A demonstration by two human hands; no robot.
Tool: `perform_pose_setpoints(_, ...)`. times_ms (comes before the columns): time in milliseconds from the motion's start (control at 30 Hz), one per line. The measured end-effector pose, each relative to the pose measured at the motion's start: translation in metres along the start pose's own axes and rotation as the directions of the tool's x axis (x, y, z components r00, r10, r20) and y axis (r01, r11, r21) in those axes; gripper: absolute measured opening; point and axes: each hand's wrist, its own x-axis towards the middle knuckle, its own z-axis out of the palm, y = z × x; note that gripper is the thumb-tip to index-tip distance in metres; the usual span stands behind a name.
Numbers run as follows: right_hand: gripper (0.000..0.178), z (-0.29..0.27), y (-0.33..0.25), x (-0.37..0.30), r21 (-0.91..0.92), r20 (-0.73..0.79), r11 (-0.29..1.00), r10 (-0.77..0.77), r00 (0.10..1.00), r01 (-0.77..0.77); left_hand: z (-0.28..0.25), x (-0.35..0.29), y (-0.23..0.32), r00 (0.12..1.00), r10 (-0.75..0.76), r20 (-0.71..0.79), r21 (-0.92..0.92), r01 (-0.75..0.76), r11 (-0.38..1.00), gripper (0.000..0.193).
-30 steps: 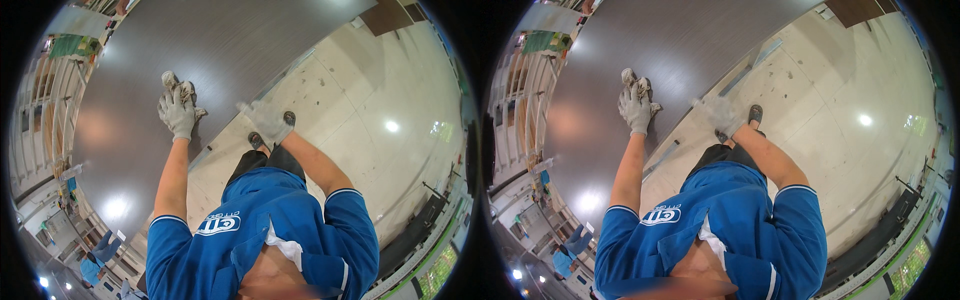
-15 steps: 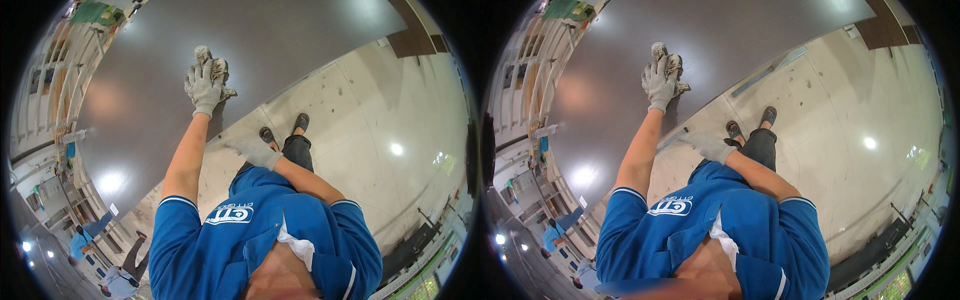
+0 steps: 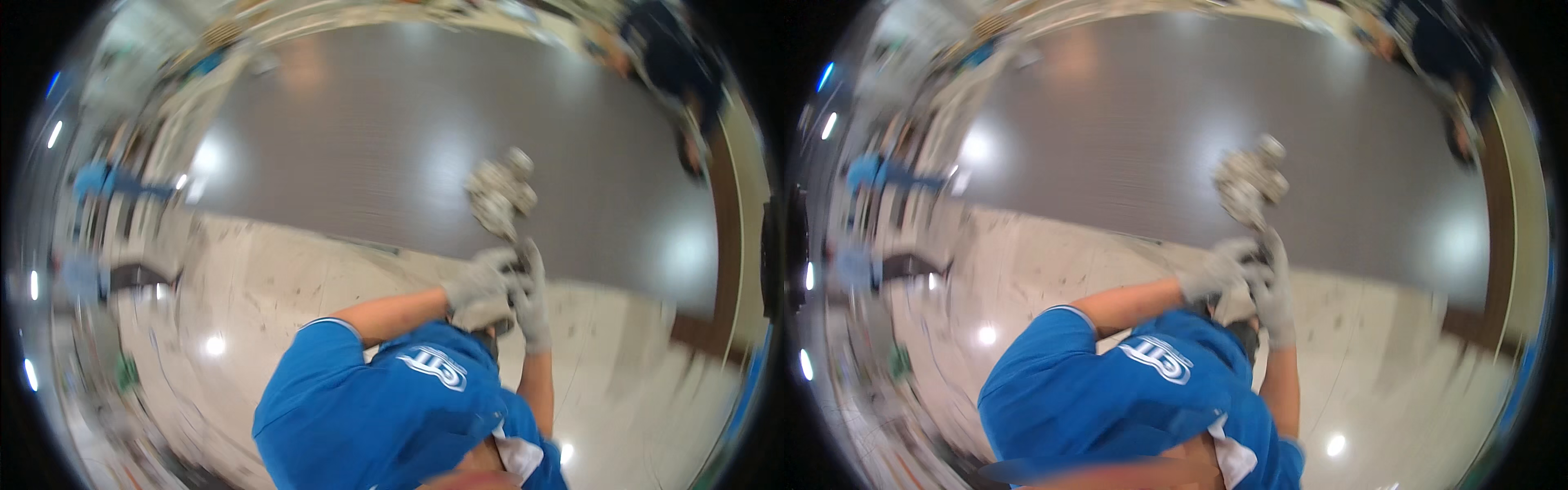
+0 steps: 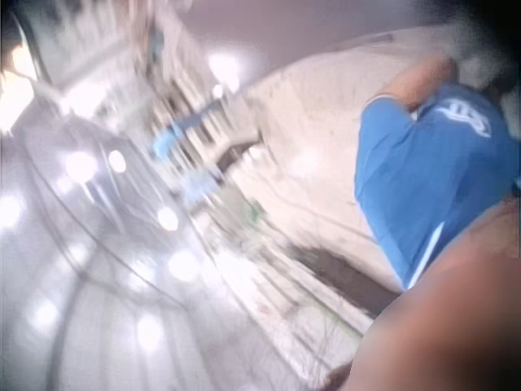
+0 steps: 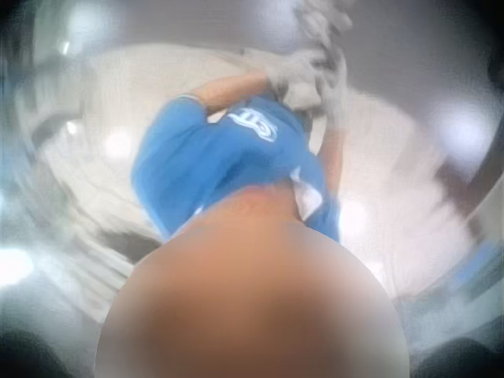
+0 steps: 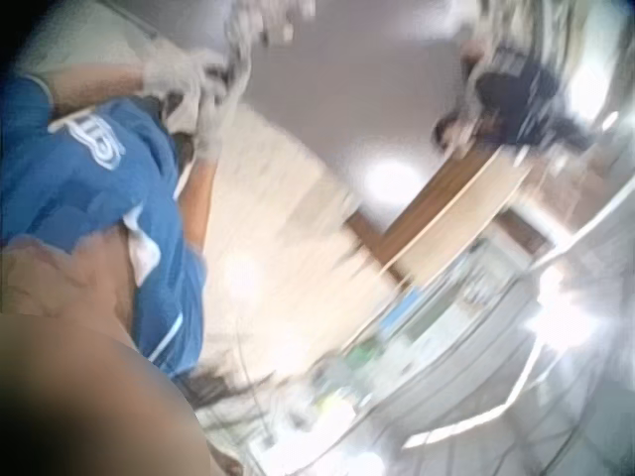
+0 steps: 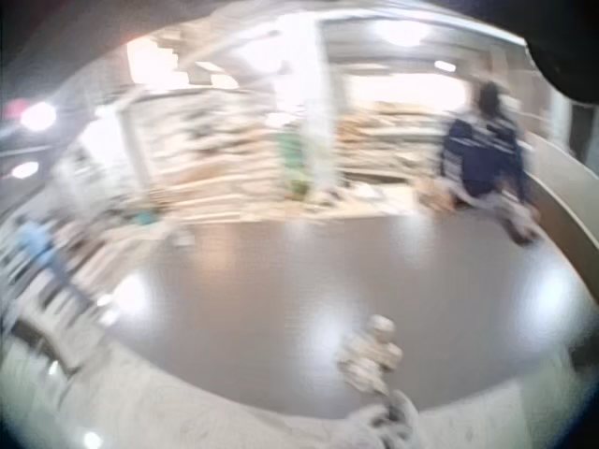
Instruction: The person wipes a large flat panel with a cloth and uses a scraper to remove residue. They move around the panel, alternating between wiping and scraping, then walk away with the cloth and scraper.
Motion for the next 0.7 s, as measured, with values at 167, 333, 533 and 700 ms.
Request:
perform_pose_setpoints(167, 0.075, 0.009, 0.003, 0.004, -0.147, 0.121, 0.961, 0.251, 0.96, -0.233, -0.017, -0.013, -0.019, 0.982, 0.051, -0.182, 0.155, -0.023, 0.988, 0.022)
perform_pose_setpoints(333, 0.066, 0.013, 0.006, 0.003, -0.186, 0.246, 0.951, 0.29, 0.925, -0.249, -0.022, -0.027, -0.036, 0.964, 0.176, -0.201, 0.334, -0.101, 0.937, 0.022)
perform_pose_setpoints(533, 0.058, -0.011, 0.004, 0.009, -0.247, 0.141, 0.94, 0.274, 0.951, -0.234, -0.053, -0.065, -0.076, 0.983, -0.092, -0.162, 0.543, 0.166, 0.823, 0.03)
perform_pose_setpoints(700, 0.067, -0.021, -0.006, 0.013, -0.251, 0.168, 0.964, 0.136, 0.976, -0.091, -0.062, -0.078, -0.076, 0.978, 0.011, -0.209, 0.317, 0.057, 0.947, 0.052)
